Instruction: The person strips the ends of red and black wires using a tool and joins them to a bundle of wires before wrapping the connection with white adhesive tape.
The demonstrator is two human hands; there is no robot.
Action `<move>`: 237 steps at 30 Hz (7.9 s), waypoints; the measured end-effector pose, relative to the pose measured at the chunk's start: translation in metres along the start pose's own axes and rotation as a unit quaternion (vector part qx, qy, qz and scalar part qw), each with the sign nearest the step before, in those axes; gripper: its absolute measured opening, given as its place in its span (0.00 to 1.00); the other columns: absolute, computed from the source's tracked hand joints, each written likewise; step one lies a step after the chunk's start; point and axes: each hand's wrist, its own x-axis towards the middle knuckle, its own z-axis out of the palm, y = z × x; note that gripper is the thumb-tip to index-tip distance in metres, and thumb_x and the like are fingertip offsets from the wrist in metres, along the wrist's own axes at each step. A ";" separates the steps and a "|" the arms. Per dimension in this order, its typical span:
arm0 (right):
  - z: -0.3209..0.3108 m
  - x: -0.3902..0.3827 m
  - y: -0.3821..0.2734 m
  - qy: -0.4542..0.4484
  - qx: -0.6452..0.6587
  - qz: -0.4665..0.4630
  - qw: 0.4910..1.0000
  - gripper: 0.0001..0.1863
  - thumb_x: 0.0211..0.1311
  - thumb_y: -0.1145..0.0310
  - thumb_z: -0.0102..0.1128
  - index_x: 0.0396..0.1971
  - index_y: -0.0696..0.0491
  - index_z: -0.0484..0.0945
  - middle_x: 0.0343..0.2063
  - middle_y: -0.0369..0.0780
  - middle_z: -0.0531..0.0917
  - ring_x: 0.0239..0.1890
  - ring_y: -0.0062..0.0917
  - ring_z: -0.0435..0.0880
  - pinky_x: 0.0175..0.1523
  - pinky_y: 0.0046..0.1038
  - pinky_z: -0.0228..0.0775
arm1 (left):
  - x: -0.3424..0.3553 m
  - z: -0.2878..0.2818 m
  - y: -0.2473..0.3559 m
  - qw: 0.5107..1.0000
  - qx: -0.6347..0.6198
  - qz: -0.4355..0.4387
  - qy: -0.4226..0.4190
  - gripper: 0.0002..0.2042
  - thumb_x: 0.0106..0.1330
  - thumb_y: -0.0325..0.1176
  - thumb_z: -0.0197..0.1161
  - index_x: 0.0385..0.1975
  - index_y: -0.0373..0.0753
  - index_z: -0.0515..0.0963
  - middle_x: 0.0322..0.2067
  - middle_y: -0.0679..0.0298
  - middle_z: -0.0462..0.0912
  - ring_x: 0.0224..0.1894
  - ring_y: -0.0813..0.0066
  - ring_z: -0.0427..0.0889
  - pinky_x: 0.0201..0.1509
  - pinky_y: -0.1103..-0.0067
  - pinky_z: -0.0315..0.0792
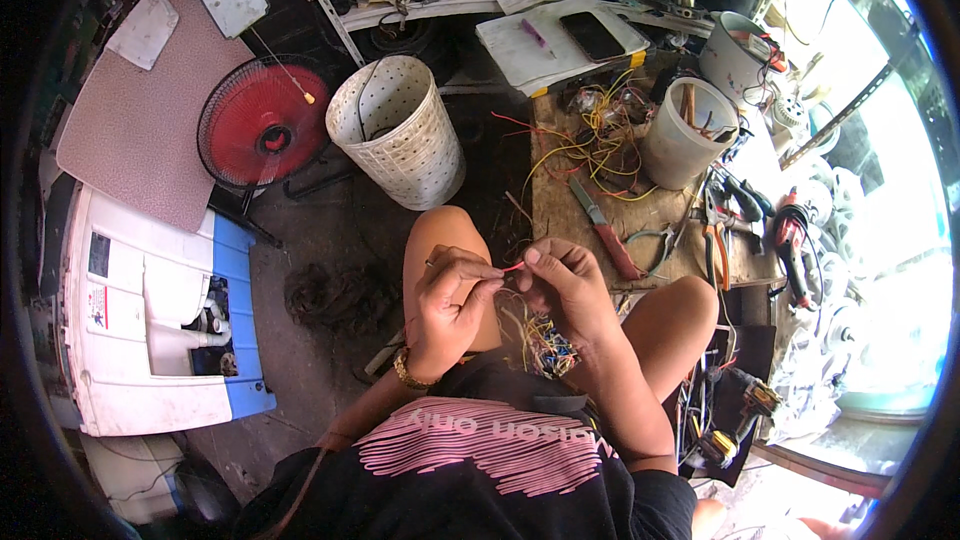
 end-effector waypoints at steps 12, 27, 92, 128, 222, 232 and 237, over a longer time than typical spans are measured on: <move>0.007 -0.002 0.016 0.009 0.109 0.045 0.993 0.09 0.66 0.66 0.57 0.29 0.55 0.75 0.21 0.35 0.77 0.18 0.16 0.68 0.23 0.18 0.56 | -0.001 0.007 -0.004 0.998 -0.021 -0.034 0.050 0.05 0.54 0.22 0.68 0.29 0.36 0.79 0.29 0.62 0.82 0.34 0.70 0.78 0.40 0.77 0.67; 0.016 -0.005 0.016 0.012 -0.249 -0.202 0.947 0.05 0.61 0.80 0.60 0.37 0.61 0.78 0.32 0.36 0.83 0.35 0.15 0.79 0.43 0.19 0.72 | -0.005 0.007 -0.004 0.961 -0.224 -0.163 0.003 0.02 0.65 0.23 0.61 0.31 0.33 0.75 0.31 0.70 0.75 0.27 0.90 0.67 0.29 0.89 0.61; 0.009 0.003 0.013 0.007 -0.222 -0.141 0.965 0.04 0.65 0.73 0.57 0.35 0.58 0.74 0.25 0.34 0.80 0.22 0.10 0.72 0.26 0.15 0.64 | -0.002 -0.001 0.003 0.896 -0.386 -0.215 -0.057 0.05 0.74 0.32 0.46 0.37 0.39 0.65 0.30 0.69 0.66 0.24 0.90 0.62 0.24 0.91 0.58; -0.007 0.023 0.013 0.036 0.275 -0.052 0.959 0.12 0.70 0.64 0.49 0.28 0.53 0.73 0.28 0.37 0.76 0.34 0.29 0.77 0.53 0.36 0.73 | -0.025 0.012 -0.014 0.796 -0.576 -0.164 0.093 0.16 0.76 0.39 0.41 0.27 0.39 0.67 0.26 0.62 0.75 0.40 0.67 0.78 0.66 0.61 0.60; 0.017 0.024 -0.026 -0.306 -0.581 -0.116 0.745 0.09 0.62 0.66 0.58 0.34 0.56 0.80 0.28 0.45 0.83 0.31 0.39 0.83 0.37 0.34 0.73 | 0.000 -0.115 -0.014 0.964 0.152 -0.024 -0.217 0.02 0.57 0.31 0.66 0.24 0.44 0.80 0.18 0.68 0.79 0.19 0.72 0.74 0.34 0.77 0.61; -0.060 0.005 -0.070 -0.255 -0.623 -0.029 0.739 0.10 0.63 0.68 0.59 0.38 0.59 0.82 0.32 0.43 0.86 0.35 0.31 0.84 0.44 0.29 0.73 | -0.035 -0.155 -0.051 0.941 0.271 0.046 -0.200 0.02 0.53 0.27 0.68 0.24 0.44 0.83 0.18 0.66 0.82 0.18 0.74 0.79 0.25 0.78 0.64; -0.101 0.029 -0.098 -0.216 -0.655 -0.077 0.720 0.07 0.59 0.72 0.62 0.34 0.58 0.83 0.26 0.40 0.84 0.29 0.27 0.83 0.39 0.27 0.74 | -0.034 -0.150 -0.059 0.949 0.265 0.014 -0.172 0.01 0.55 0.27 0.66 0.25 0.43 0.82 0.22 0.66 0.84 0.20 0.73 0.81 0.26 0.78 0.67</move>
